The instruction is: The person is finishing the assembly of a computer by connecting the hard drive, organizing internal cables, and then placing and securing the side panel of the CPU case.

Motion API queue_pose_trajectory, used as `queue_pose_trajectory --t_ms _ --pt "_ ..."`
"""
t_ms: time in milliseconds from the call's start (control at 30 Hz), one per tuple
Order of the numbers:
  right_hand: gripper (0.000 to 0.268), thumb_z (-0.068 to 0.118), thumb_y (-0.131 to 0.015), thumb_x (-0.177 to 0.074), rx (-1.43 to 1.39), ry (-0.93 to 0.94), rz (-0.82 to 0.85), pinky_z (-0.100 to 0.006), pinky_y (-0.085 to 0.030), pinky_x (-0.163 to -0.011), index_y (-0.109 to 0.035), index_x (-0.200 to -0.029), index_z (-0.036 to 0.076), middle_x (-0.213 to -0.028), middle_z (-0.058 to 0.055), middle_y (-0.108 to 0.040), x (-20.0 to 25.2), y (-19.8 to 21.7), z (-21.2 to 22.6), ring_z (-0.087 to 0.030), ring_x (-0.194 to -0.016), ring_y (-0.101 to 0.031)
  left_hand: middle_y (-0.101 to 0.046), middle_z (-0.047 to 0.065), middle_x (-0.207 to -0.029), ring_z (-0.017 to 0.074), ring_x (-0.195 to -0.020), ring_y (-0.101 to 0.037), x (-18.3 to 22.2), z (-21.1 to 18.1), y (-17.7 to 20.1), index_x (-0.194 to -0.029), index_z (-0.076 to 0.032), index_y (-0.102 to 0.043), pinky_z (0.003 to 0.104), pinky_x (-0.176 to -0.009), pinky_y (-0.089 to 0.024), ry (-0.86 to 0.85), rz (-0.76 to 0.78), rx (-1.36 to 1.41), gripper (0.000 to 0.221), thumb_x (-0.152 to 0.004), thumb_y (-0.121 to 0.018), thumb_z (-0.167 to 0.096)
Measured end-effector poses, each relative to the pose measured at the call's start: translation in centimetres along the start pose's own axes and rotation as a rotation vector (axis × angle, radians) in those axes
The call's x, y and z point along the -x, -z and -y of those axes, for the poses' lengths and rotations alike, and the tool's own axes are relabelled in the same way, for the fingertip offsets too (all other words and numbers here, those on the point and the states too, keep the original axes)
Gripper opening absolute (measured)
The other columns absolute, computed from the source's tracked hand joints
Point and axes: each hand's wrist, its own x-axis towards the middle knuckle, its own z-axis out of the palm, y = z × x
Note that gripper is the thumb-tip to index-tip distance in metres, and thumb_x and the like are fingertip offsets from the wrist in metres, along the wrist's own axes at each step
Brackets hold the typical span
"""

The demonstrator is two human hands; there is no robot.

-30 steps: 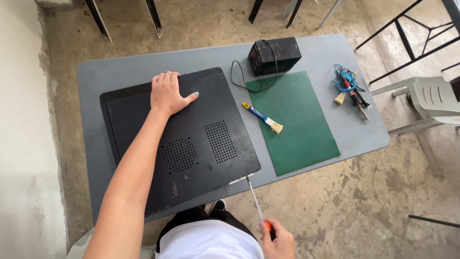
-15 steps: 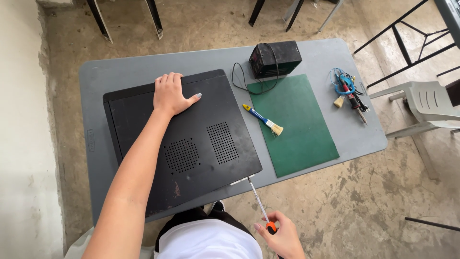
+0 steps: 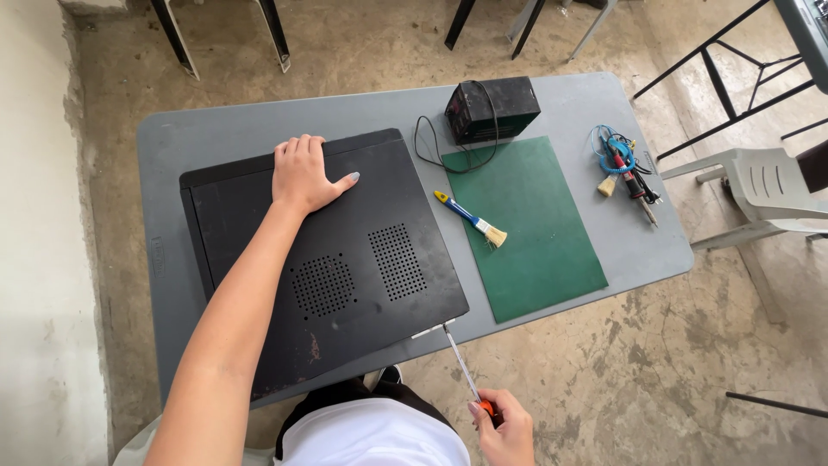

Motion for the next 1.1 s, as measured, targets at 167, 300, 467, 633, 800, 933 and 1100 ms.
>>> queue_pose_trajectory --t_ms 167,300,467,633,800,933,1100 --pt "0.022 -0.003 -0.061 -0.093 -0.443 -0.228 0.155 -0.035 -0.050 -0.046 -0.078 -0.104 -0.012 -0.071 -0.022 -0.072 -0.7 -1.2 -1.1 -0.026 -0.049 -0.058 -0.063 0.010 -0.119 0.0294 -0.111 -0.057 0.1 0.0 -0.2 -0.126 -0.004 -0.060 0.044 -0.104 -0.037 0.004 0.012 -0.020 0.088 -0.083 -0.061 -0.080" --pt "0.033 0.007 -0.058 -0.098 -0.757 -0.258 0.348 -0.035 -0.043 -0.044 -0.071 -0.110 -0.020 -0.072 -0.025 -0.063 -1.6 -1.9 -3.1 -0.026 -0.048 -0.050 -0.063 0.010 -0.120 0.0293 -0.111 -0.057 0.1 0.0 0.0 -0.126 -0.004 -0.060 0.044 -0.103 -0.037 0.000 0.012 -0.004 0.087 -0.084 -0.061 -0.079" --pt "0.042 0.015 -0.047 -0.103 -0.956 -0.290 0.552 -0.033 -0.039 -0.048 -0.066 -0.115 -0.020 -0.069 -0.021 -0.054 -1.2 -0.6 -1.8 -0.025 -0.046 -0.045 -0.063 0.010 -0.120 0.0294 -0.111 -0.057 0.0 0.0 -0.1 -0.127 -0.004 -0.060 0.045 -0.104 -0.037 -0.004 0.012 0.001 0.086 -0.084 -0.061 -0.079" --pt "0.040 0.013 -0.052 -0.102 -0.987 -0.489 0.601 -0.029 -0.031 -0.037 -0.065 -0.124 -0.018 -0.066 -0.021 -0.057 -0.3 0.6 3.0 -0.019 -0.040 -0.038 -0.062 0.010 -0.122 0.0296 -0.113 -0.057 0.1 0.1 -0.1 -0.129 -0.004 -0.059 0.045 -0.103 -0.037 -0.001 0.024 -0.001 0.087 -0.084 -0.061 -0.079" --pt "0.029 0.007 -0.070 -0.092 -0.795 -0.369 0.529 -0.031 -0.035 -0.042 -0.065 -0.112 -0.013 -0.077 -0.013 -0.054 -0.4 0.4 1.7 -0.021 -0.044 -0.044 -0.062 0.010 -0.121 0.0294 -0.111 -0.056 -0.1 0.1 0.2 -0.128 -0.004 -0.059 0.045 -0.103 -0.036 -0.005 0.020 0.010 0.086 -0.084 -0.061 -0.078" --pt "0.019 -0.003 -0.076 -0.087 -0.524 -0.392 0.267 -0.037 -0.051 -0.047 -0.074 -0.099 -0.017 -0.065 -0.027 -0.066 0.5 1.0 4.6 -0.033 -0.052 -0.067 -0.063 0.011 -0.122 0.0301 -0.113 -0.057 0.1 0.1 0.1 -0.127 -0.004 -0.059 0.045 -0.104 -0.037 0.001 0.021 0.018 0.086 -0.084 -0.062 -0.078" --pt "0.022 0.005 -0.066 -0.094 -0.309 -0.324 0.198 -0.036 -0.057 -0.053 -0.077 -0.106 -0.010 -0.074 -0.020 -0.072 0.9 0.9 4.7 -0.028 -0.056 -0.069 -0.062 0.011 -0.122 0.0305 -0.114 -0.056 0.2 0.2 -0.1 -0.129 -0.003 -0.058 0.045 -0.104 -0.036 -0.006 0.031 0.012 0.087 -0.084 -0.061 -0.078"
